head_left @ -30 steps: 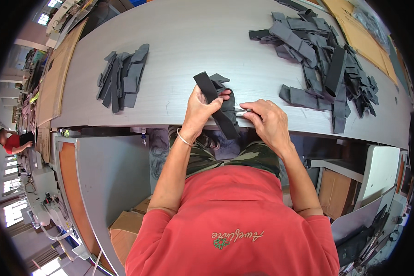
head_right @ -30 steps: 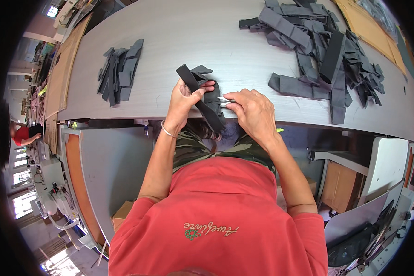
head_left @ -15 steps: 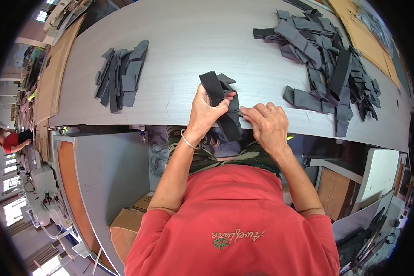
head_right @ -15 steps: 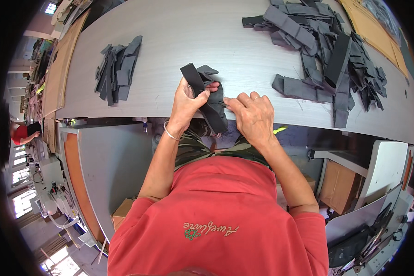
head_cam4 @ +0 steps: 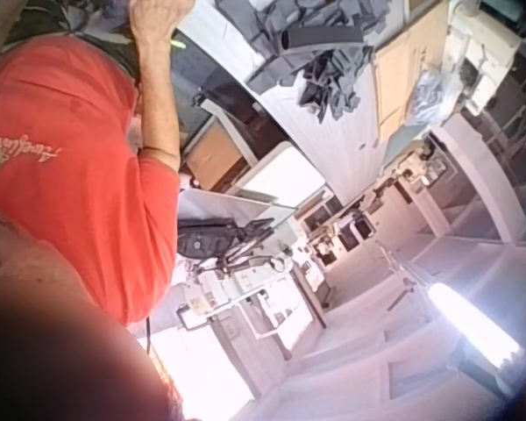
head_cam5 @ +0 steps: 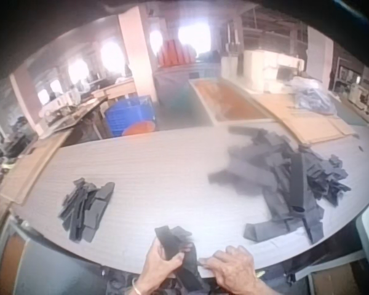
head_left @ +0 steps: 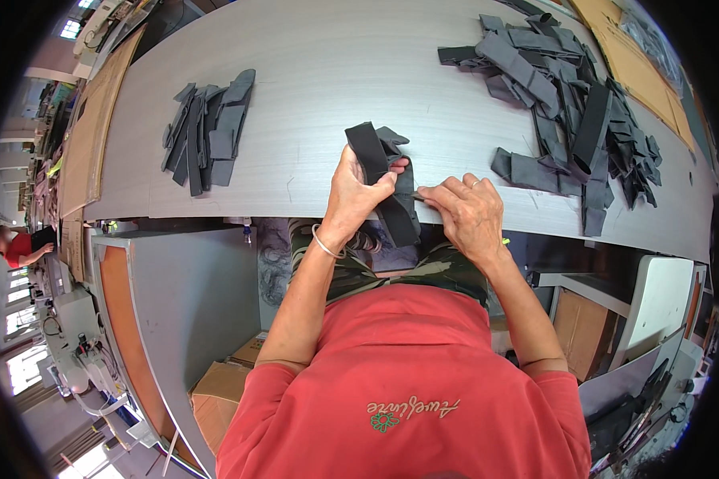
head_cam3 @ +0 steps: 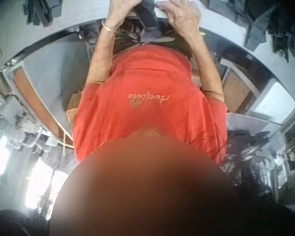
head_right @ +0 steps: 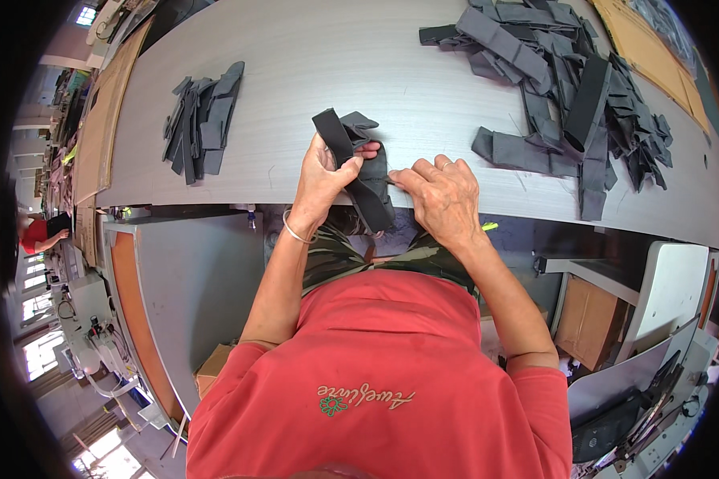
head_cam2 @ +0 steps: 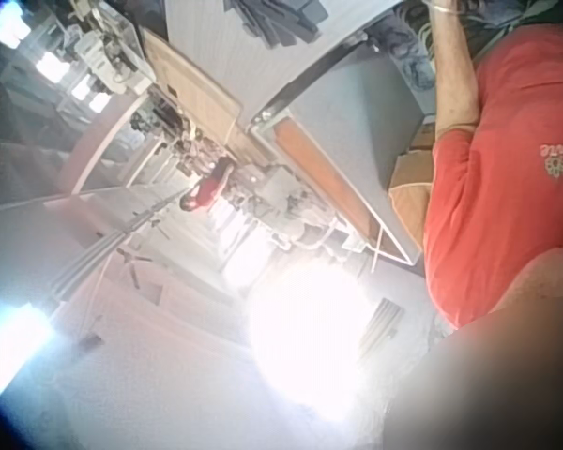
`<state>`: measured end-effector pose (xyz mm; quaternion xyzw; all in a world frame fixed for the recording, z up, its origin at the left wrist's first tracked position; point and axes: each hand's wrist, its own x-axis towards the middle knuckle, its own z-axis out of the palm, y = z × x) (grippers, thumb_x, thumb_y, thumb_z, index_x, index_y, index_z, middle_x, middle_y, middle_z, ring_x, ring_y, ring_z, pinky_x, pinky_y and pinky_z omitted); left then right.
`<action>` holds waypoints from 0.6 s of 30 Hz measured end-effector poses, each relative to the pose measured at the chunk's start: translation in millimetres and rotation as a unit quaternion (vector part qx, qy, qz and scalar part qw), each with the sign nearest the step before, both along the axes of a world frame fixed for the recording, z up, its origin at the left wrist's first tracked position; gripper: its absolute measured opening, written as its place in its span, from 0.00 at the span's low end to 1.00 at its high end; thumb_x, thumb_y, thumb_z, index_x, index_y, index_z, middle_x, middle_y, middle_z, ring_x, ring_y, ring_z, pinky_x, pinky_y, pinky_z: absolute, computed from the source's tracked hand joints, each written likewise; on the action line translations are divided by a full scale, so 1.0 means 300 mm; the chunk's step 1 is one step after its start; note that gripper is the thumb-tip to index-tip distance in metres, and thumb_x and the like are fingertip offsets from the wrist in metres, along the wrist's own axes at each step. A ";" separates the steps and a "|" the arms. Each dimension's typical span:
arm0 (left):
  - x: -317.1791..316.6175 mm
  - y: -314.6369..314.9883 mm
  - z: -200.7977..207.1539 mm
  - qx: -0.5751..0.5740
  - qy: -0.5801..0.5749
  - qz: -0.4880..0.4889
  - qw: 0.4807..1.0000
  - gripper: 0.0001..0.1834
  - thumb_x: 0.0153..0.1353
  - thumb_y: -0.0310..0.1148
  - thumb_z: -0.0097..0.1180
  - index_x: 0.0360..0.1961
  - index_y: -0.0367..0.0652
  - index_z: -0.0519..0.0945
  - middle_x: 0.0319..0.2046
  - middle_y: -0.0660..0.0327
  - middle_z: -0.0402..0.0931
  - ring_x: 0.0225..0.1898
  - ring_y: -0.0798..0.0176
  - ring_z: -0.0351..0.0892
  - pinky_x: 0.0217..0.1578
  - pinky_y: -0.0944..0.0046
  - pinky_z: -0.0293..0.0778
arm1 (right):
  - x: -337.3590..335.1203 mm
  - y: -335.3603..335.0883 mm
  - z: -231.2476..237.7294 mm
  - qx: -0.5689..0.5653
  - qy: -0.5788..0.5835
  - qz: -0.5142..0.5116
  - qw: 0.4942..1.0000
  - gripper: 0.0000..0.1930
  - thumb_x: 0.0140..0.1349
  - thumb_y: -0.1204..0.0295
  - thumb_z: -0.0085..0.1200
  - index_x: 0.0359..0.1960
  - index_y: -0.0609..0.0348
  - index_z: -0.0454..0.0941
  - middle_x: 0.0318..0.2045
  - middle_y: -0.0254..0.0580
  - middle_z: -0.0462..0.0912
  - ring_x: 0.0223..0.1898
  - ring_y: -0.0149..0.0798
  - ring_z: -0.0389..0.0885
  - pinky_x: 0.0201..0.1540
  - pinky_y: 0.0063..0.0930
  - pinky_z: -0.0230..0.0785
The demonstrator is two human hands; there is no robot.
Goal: Trimming excess material from black foam strips using a small pair of snips.
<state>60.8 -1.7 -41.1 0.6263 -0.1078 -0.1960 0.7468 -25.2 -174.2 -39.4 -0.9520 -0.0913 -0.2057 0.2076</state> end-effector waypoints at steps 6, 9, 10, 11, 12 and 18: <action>0.011 0.013 0.017 -0.010 0.023 -0.029 0.999 0.20 0.54 0.15 0.50 0.50 0.32 0.65 0.45 0.53 0.74 0.47 0.61 0.77 0.53 0.61 0.72 | 0.001 -0.001 -0.008 0.074 0.029 -0.002 0.997 0.05 0.53 0.73 0.59 0.32 0.49 0.84 0.24 0.31 0.78 0.25 0.38 0.72 0.30 0.32 0.61; 0.011 0.017 0.024 -0.031 0.037 -0.042 0.998 0.21 0.54 0.15 0.49 0.51 0.31 0.65 0.46 0.53 0.74 0.49 0.60 0.77 0.54 0.61 0.72 | 0.001 0.001 -0.007 0.164 0.063 -0.012 0.984 0.06 0.53 0.74 0.59 0.33 0.52 0.83 0.26 0.33 0.79 0.26 0.39 0.73 0.32 0.33 0.63; 0.011 0.020 0.024 -0.031 0.038 -0.043 0.998 0.21 0.54 0.15 0.49 0.51 0.31 0.65 0.46 0.53 0.74 0.49 0.60 0.77 0.54 0.61 0.72 | 0.002 0.000 -0.005 0.196 0.073 -0.019 0.978 0.07 0.53 0.75 0.59 0.34 0.53 0.83 0.26 0.35 0.80 0.26 0.40 0.74 0.32 0.33 0.64; 0.011 0.022 0.023 -0.027 0.041 -0.048 0.998 0.22 0.54 0.15 0.49 0.51 0.31 0.64 0.46 0.53 0.74 0.49 0.60 0.77 0.54 0.61 0.72 | 0.003 -0.001 0.000 0.197 0.074 -0.020 0.978 0.07 0.53 0.75 0.59 0.34 0.53 0.83 0.26 0.35 0.80 0.26 0.40 0.74 0.32 0.33 0.64; 0.010 0.025 0.022 -0.022 0.044 -0.053 0.997 0.22 0.54 0.15 0.49 0.52 0.31 0.64 0.47 0.53 0.73 0.50 0.60 0.76 0.54 0.60 0.72 | 0.005 -0.004 0.007 0.192 0.069 -0.015 0.979 0.07 0.53 0.74 0.59 0.34 0.53 0.83 0.27 0.35 0.80 0.27 0.39 0.74 0.33 0.33 0.65; 0.011 0.037 0.020 -0.027 0.044 -0.072 0.996 0.23 0.54 0.15 0.49 0.53 0.31 0.64 0.48 0.52 0.73 0.51 0.59 0.76 0.56 0.59 0.70 | 0.014 -0.006 0.052 0.053 0.040 0.033 0.997 0.08 0.53 0.74 0.58 0.35 0.49 0.83 0.26 0.32 0.77 0.28 0.38 0.72 0.33 0.31 0.62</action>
